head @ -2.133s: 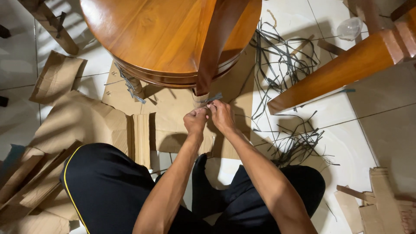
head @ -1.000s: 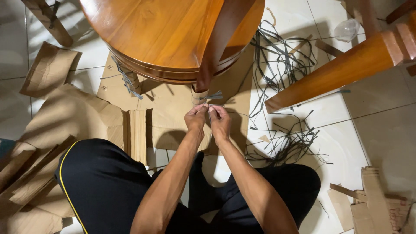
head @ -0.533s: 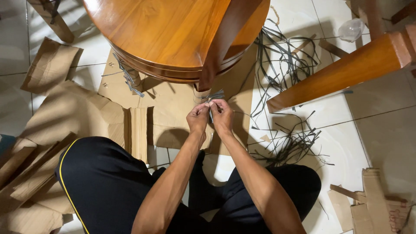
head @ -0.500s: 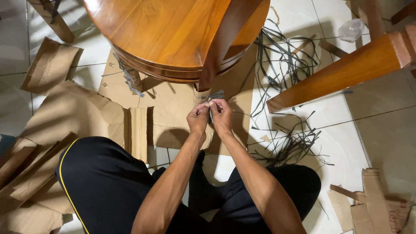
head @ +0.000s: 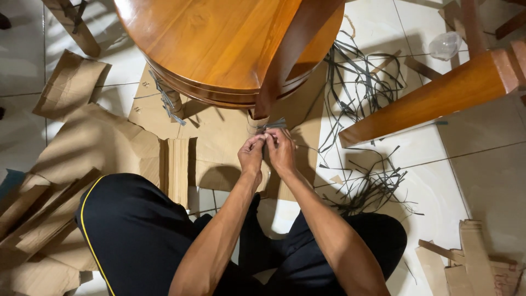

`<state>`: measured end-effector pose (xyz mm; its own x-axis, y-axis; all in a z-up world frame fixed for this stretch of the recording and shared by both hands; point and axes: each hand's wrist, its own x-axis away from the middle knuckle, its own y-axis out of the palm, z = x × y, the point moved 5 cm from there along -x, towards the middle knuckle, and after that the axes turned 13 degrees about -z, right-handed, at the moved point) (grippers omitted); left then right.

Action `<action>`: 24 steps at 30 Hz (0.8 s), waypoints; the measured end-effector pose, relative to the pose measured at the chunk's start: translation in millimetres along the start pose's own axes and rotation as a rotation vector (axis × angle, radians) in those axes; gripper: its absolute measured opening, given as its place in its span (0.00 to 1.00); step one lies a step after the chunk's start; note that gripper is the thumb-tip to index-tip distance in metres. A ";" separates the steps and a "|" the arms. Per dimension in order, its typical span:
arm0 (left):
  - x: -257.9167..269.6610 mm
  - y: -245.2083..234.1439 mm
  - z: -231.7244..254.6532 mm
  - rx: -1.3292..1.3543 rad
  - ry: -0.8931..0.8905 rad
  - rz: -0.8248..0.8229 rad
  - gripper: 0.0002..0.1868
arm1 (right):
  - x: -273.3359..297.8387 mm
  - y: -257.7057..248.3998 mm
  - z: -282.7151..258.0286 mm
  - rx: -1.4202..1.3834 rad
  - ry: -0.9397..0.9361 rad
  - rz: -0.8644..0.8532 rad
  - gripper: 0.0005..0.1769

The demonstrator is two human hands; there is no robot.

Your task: Wrapping wooden chair legs with protective paper and securing them with plastic ties.

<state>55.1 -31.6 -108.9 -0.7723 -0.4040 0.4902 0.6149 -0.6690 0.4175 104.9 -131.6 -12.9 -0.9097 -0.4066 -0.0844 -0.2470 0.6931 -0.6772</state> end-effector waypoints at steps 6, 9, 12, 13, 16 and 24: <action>3.2 -0.9 4.1 0.001 -0.020 0.015 0.10 | 6.3 -17.4 -27.8 0.113 -0.309 -0.110 0.11; 12.3 8.0 14.9 -0.062 0.041 0.019 0.11 | 5.6 -22.5 -30.5 0.186 -0.313 -0.144 0.15; 29.8 9.2 31.9 -0.180 0.128 0.040 0.07 | 5.5 -15.0 -22.0 0.166 -0.307 -0.177 0.15; 32.2 8.8 35.8 -0.264 0.153 0.055 0.06 | 4.4 -15.8 -24.6 0.157 -0.299 -0.169 0.15; 40.4 11.7 46.6 -0.379 0.189 0.075 0.05 | 3.6 -22.0 -32.7 0.130 -0.268 -0.160 0.09; 30.7 8.8 23.2 -0.354 0.118 0.090 0.11 | -1.5 -14.3 -18.7 -0.064 -0.165 -0.179 0.07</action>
<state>40.5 -35.4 -72.4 -0.7438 -0.5258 0.4127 0.6037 -0.7935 0.0769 103.5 -129.7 10.6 -0.7838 -0.6146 -0.0891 -0.4251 0.6355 -0.6445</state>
